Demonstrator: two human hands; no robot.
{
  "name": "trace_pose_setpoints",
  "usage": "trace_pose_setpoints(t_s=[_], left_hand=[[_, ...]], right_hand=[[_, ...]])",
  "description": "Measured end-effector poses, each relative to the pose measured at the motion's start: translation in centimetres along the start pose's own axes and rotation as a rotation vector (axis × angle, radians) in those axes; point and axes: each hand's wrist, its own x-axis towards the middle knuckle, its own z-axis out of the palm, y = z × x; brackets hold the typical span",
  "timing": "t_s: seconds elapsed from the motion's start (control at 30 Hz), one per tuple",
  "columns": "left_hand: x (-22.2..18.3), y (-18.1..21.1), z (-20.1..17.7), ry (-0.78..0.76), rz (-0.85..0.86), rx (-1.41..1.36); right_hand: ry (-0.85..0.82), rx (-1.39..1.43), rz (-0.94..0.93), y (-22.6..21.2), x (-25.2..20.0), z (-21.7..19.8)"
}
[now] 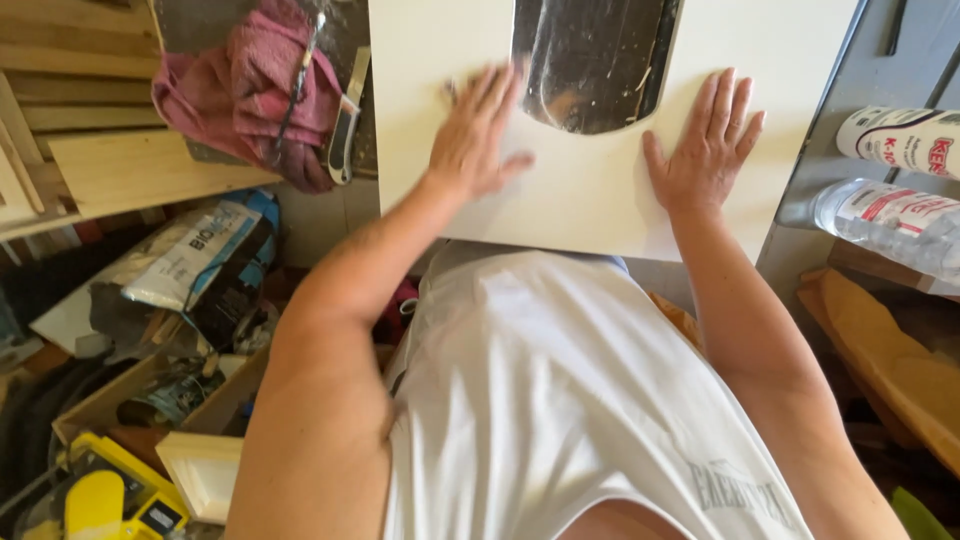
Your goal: Sanding a white board, wiping it clean with a cloth and liquid, and applying a filler or finish using a putty knife.
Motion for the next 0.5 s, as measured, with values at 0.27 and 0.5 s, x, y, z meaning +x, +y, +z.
trace_pose_setpoints(t_s=[0.27, 0.5], left_hand=[[8.4, -3.9, -0.1, 0.085, -0.051, 0.120], [-1.1, 0.2, 2.7, 0.003, -0.044, 0.035]], right_hand=[[-0.009, -0.001, -0.002, -0.1, 0.2, -0.1], [-0.041, 0.015, 0.007, -0.4, 0.0, -0.6]])
